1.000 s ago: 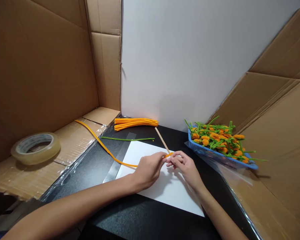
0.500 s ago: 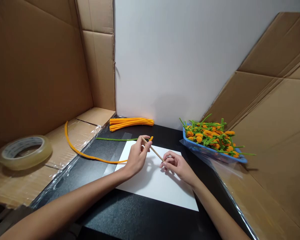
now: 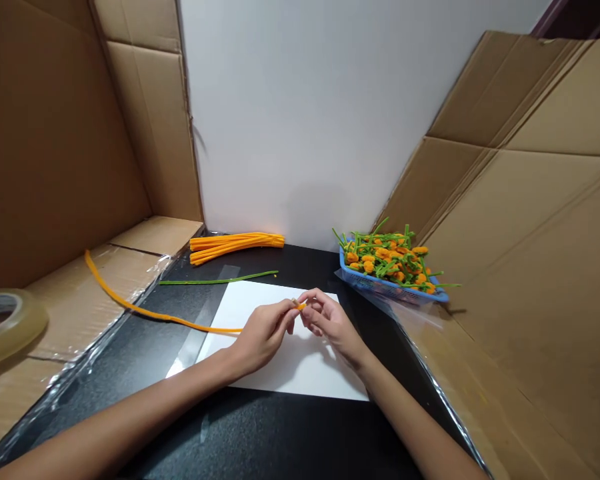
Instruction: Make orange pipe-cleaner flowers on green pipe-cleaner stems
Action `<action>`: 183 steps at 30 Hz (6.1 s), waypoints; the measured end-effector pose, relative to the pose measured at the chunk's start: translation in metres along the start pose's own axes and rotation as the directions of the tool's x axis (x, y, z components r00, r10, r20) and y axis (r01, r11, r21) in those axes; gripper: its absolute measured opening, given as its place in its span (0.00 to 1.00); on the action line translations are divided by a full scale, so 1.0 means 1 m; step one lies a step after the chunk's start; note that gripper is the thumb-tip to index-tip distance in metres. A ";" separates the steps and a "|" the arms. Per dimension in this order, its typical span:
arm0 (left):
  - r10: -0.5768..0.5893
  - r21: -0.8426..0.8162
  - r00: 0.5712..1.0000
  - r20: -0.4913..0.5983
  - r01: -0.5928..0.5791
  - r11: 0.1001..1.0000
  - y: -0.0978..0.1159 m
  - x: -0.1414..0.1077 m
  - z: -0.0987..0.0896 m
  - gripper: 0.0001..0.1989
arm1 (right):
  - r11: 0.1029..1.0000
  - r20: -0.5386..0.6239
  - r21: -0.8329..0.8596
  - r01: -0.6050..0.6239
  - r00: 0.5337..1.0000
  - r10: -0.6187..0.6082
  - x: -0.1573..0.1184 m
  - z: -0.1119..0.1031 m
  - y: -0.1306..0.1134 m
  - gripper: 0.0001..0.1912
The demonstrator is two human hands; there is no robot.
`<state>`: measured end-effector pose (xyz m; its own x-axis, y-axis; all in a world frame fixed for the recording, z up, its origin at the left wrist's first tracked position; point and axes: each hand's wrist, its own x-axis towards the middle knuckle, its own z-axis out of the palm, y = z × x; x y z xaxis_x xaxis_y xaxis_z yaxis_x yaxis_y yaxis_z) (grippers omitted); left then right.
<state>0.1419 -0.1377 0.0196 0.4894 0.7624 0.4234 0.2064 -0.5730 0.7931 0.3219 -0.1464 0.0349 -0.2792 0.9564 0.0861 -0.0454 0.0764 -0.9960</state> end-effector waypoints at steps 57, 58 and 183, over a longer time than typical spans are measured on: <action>0.265 0.266 0.964 0.034 -0.264 0.927 -0.023 0.008 -0.010 0.05 | 0.132 0.048 -0.982 0.133 0.861 -0.507 -0.010 -0.002 0.008 0.14; 0.325 0.336 0.945 0.026 -0.314 0.888 -0.025 0.006 -0.008 0.06 | 0.218 0.012 -0.968 0.122 0.894 -0.448 -0.009 -0.002 0.009 0.14; -0.369 -0.668 0.911 0.186 0.393 0.632 -0.042 0.032 0.008 0.23 | 0.707 -0.175 -0.700 0.104 0.934 -0.310 0.014 0.007 -0.030 0.12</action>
<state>0.1557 -0.0913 -0.0035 0.5276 0.8494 0.0117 -0.2434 0.1380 0.9600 0.3131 -0.1372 0.0661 -0.0784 0.9192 0.3858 0.6101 0.3503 -0.7107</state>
